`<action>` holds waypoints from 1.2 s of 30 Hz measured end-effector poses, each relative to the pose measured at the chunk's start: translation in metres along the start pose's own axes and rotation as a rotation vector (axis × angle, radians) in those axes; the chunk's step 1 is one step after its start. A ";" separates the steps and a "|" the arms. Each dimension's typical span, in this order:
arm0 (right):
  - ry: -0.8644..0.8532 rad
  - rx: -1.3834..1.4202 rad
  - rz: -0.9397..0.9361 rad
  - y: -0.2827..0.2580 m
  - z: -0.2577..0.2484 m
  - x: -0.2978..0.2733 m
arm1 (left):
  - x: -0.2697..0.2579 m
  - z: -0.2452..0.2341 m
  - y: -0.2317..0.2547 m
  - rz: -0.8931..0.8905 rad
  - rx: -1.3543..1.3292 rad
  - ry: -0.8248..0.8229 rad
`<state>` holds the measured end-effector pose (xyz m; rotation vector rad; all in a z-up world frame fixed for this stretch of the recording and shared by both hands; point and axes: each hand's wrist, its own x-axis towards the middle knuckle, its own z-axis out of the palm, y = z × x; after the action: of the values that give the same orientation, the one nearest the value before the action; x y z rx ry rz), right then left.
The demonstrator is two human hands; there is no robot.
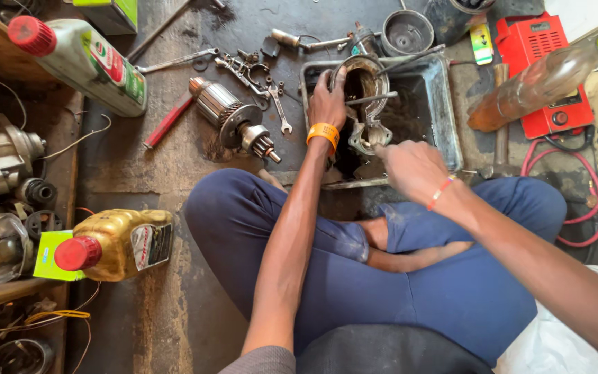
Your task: The person sits on the floor and scrubs a cylindrical metal part inside a tray filled with dark liquid using a wire brush. The person repeatedly dips the part and brush into the liquid and scrubs the interior and exterior surfaces.
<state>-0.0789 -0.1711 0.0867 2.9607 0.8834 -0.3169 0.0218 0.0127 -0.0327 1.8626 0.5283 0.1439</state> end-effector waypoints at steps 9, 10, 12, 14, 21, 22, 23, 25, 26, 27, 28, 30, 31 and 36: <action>0.198 -0.291 -0.258 0.032 -0.026 0.023 | -0.010 -0.008 0.010 0.090 0.093 -0.122; 0.176 -0.278 -0.278 0.033 -0.029 0.025 | -0.009 -0.009 0.012 0.068 0.094 -0.139; 0.163 -0.232 -0.277 0.030 -0.032 0.027 | -0.005 -0.013 0.013 0.072 0.108 -0.146; 0.111 -0.223 -0.285 0.026 -0.026 0.024 | -0.007 -0.014 0.009 0.119 0.140 -0.143; -0.074 -0.377 -0.312 0.016 -0.011 0.025 | -0.008 -0.011 0.008 0.150 0.157 -0.164; -0.041 -0.362 -0.291 0.015 -0.010 0.023 | -0.009 -0.010 0.007 0.162 0.149 -0.168; -0.008 -0.365 -0.312 0.013 -0.010 0.020 | -0.009 -0.009 0.007 0.174 0.140 -0.172; 0.059 -0.375 -0.351 0.012 -0.012 0.015 | -0.009 -0.006 0.007 0.172 0.145 -0.177; 0.022 -0.377 -0.357 0.011 -0.015 0.014 | -0.007 -0.006 0.009 0.172 0.145 -0.176; -0.016 -0.378 -0.363 0.010 -0.017 0.014 | -0.005 -0.006 0.010 0.157 0.153 -0.183; -0.053 -0.377 -0.366 0.009 -0.017 0.013 | -0.005 -0.006 0.010 0.143 0.163 -0.192; 0.058 -0.349 -0.328 0.009 -0.015 0.010 | -0.009 -0.005 0.009 0.136 0.164 -0.187; 0.110 -0.335 -0.306 0.010 -0.014 0.008 | -0.012 -0.004 0.009 0.143 0.154 -0.175; -0.001 -0.312 -0.312 0.015 -0.008 0.009 | -0.014 -0.010 0.014 0.143 0.156 -0.195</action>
<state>-0.0616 -0.1777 0.0920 2.5380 1.2670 -0.1684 0.0094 0.0120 -0.0141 2.0414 0.2785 0.0157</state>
